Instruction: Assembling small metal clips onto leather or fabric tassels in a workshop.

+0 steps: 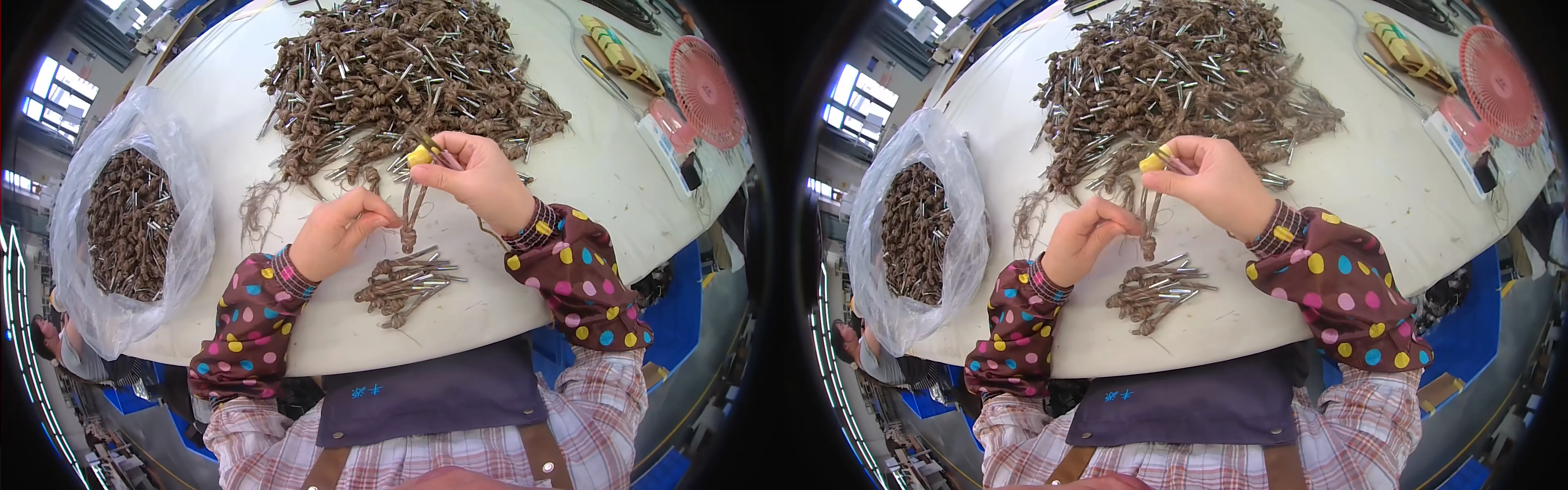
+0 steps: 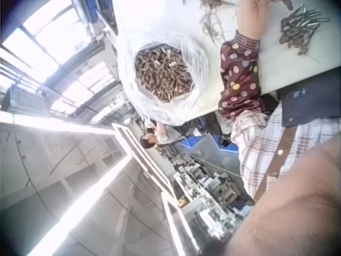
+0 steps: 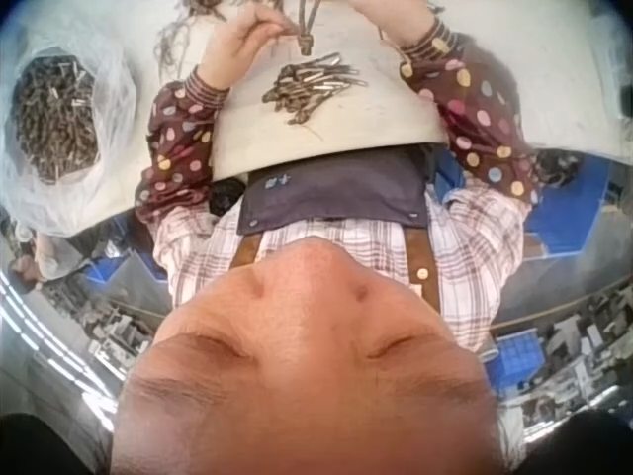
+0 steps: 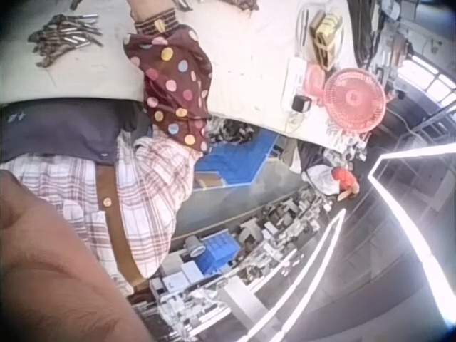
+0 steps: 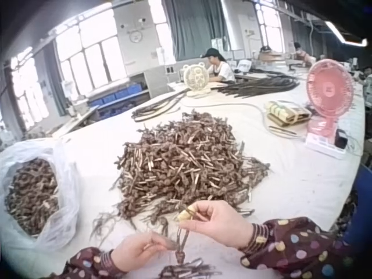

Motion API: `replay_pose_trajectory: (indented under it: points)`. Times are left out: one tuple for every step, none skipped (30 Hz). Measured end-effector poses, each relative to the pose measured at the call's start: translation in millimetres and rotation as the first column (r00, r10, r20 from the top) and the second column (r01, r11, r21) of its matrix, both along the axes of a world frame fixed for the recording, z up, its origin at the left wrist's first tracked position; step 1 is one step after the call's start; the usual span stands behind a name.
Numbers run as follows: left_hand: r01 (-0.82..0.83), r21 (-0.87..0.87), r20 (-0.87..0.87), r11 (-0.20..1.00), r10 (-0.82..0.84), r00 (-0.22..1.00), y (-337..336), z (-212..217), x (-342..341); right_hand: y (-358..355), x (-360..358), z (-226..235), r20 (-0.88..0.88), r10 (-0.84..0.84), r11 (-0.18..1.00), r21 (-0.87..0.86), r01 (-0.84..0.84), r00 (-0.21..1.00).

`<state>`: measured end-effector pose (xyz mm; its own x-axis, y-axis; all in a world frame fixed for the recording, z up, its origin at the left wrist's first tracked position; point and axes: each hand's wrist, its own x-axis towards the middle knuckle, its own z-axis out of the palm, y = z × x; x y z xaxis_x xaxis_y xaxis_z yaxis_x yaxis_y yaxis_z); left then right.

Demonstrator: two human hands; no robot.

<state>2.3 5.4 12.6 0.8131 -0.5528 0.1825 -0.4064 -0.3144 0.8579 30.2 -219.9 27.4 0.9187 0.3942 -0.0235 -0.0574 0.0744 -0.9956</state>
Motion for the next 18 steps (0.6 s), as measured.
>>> replay_pose_trajectory:
  points:
    - [-0.064, 0.016, 0.002, 0.998, 0.064, 0.998, 6, 5, 6, -3, 6, 1, 0.017, 0.003, 1.0, 0.004, -0.003, 1.0]
    - [-0.154, 0.046, 0.009, 0.987, 0.153, 0.988, 13, 7, 9, -8, 7, -2, 0.024, -0.052, 0.997, 0.05, 0.051, 0.998]
    - [-0.242, 0.207, 0.093, 0.948, 0.227, 0.969, 22, 15, 12, -12, 9, -5, 0.029, -0.106, 0.99, 0.097, 0.103, 0.994]
    - [-0.333, 0.355, 0.188, 0.873, 0.283, 0.941, 33, 23, 15, -15, 11, -10, 0.042, -0.137, 0.987, 0.095, 0.133, 0.99]
    - [-0.334, 0.358, 0.19, 0.872, 0.282, 0.94, 50, 23, 17, -13, 11, -10, 0.043, -0.137, 0.986, 0.099, 0.132, 0.99]
    - [-0.526, 0.504, 0.532, 0.685, 0.234, 0.814, 67, 20, 19, -10, 10, -9, 0.075, -0.146, 0.981, 0.136, 0.135, 0.986]
    - [-0.723, 0.521, 0.789, 0.454, 0.068, 0.611, 69, 23, 20, -7, 10, -9, 0.106, -0.157, 0.976, 0.171, 0.138, 0.982]
    - [-0.723, 0.52, 0.789, 0.455, 0.067, 0.61, 67, 24, 19, -6, 9, -8, 0.107, -0.158, 0.976, 0.171, 0.138, 0.982]
    - [-0.655, 0.507, 0.729, 0.561, 0.127, 0.672, 62, 25, 17, -4, 7, -5, 0.119, -0.162, 0.982, 0.118, 0.148, 0.98]
    - [-0.583, 0.477, 0.655, 0.658, 0.176, 0.735, 52, 27, 15, -2, 6, -6, 0.127, -0.162, 0.986, 0.064, 0.155, 0.979]
    - [-0.588, 0.478, 0.654, 0.652, 0.183, 0.734, 41, 28, 11, 0, 4, -5, 0.126, -0.153, 0.987, 0.064, 0.146, 0.98]
    - [-0.4, 0.433, 0.511, 0.807, 0.146, 0.847, 28, 28, 8, 1, 2, -4, 0.142, -0.154, 0.988, 0.048, 0.148, 0.978]
    - [-0.198, 0.336, 0.367, 0.921, 0.066, 0.928, 15, 29, 7, 1, 1, -2, 0.161, -0.159, 0.987, 0.031, 0.156, 0.974]
    - [-0.203, 0.334, 0.368, 0.92, 0.071, 0.927, 6, 29, 6, 2, 0, -2, 0.163, -0.154, 0.988, 0.031, 0.151, 0.975]
    - [-0.131, 0.321, 0.23, 0.938, 0.057, 0.972, -2, 30, 6, 3, 0, -4, 0.153, -0.168, 0.984, 0.091, 0.156, 0.974]
    - [-0.054, 0.294, 0.087, 0.954, 0.03, 0.996, -8, 30, 7, 3, 1, -6, 0.142, -0.188, 0.975, 0.148, 0.167, 0.972]
    - [-0.053, 0.292, 0.088, 0.955, 0.028, 0.996, -9, 29, 8, 2, 1, -8, 0.143, -0.189, 0.975, 0.146, 0.168, 0.971]
    - [-0.057, 0.309, 0.032, 0.949, 0.049, 0.998, -11, 27, 10, 2, 2, -10, 0.116, -0.195, 0.972, 0.158, 0.175, 0.974]
